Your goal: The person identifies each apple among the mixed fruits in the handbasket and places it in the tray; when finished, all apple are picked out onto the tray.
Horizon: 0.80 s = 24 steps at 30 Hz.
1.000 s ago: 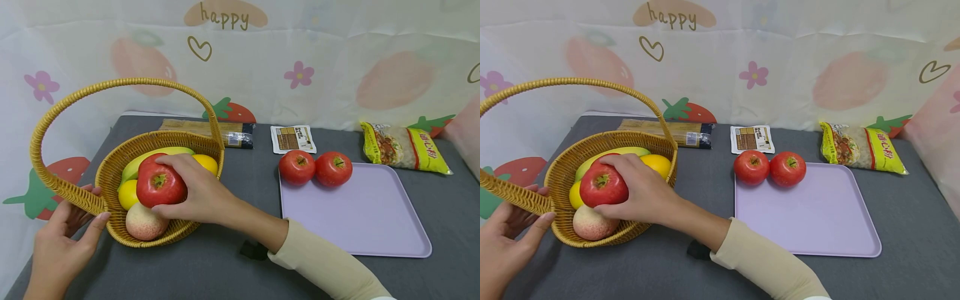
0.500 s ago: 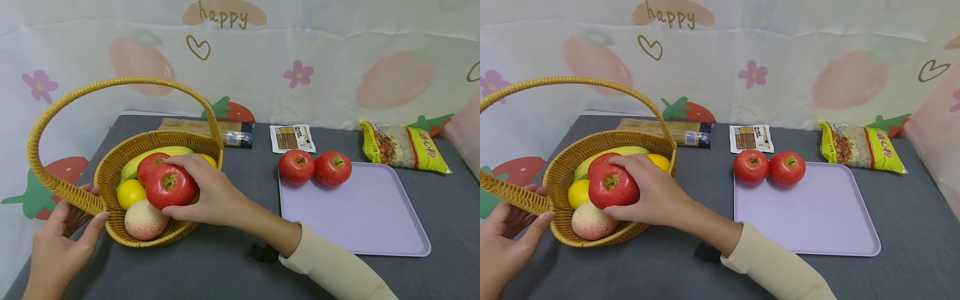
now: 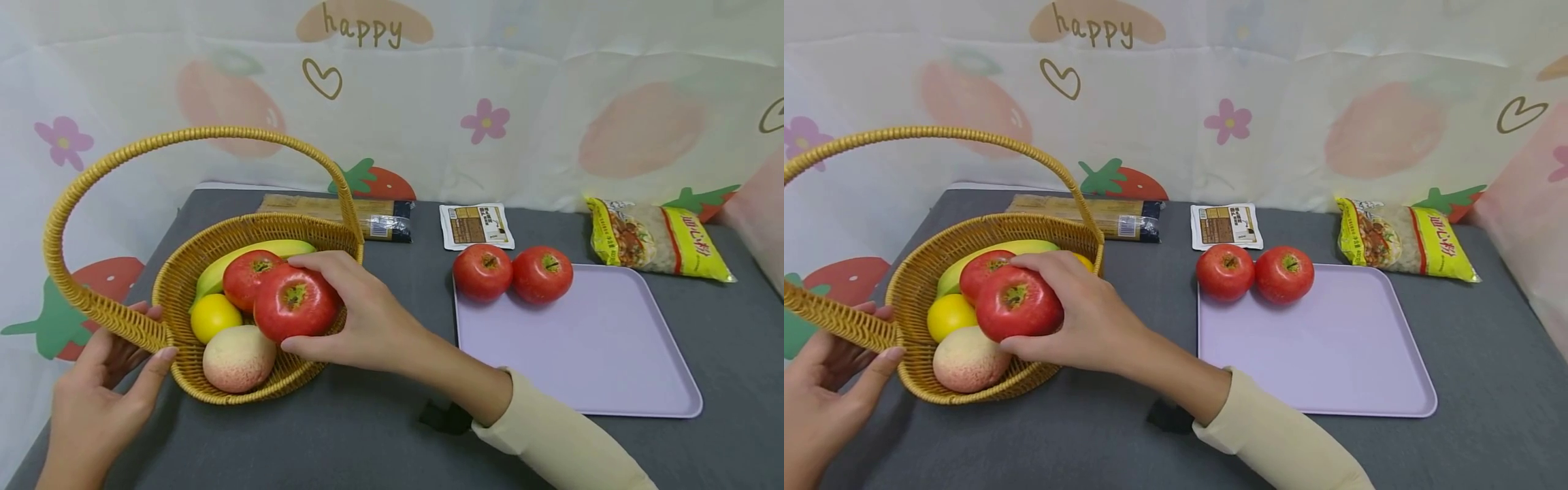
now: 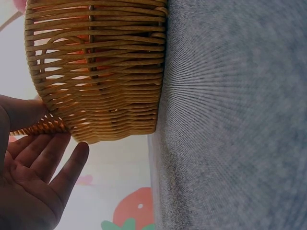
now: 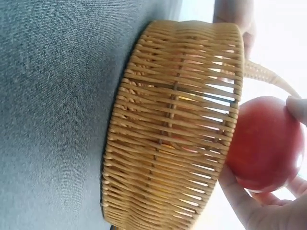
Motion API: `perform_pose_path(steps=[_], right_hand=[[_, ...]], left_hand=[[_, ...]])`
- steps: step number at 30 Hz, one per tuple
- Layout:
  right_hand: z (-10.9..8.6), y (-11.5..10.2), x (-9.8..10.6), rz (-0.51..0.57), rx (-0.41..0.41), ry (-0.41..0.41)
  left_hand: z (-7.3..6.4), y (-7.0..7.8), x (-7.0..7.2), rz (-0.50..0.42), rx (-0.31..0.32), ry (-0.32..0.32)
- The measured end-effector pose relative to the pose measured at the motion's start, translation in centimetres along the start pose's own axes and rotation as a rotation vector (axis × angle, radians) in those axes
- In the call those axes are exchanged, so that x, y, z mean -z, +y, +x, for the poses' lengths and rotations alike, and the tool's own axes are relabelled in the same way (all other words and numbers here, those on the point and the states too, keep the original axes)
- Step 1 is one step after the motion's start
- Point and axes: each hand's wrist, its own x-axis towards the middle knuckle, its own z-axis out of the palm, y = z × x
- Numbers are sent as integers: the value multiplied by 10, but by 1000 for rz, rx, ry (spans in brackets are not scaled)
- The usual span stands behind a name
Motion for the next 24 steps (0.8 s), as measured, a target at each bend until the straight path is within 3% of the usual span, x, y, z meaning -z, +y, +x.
perform_pose_path(steps=[24], right_hand=[[-22, -7, 23, 87, -14, 11]], left_hand=[[0, 1, 0, 7, 23, 3]])
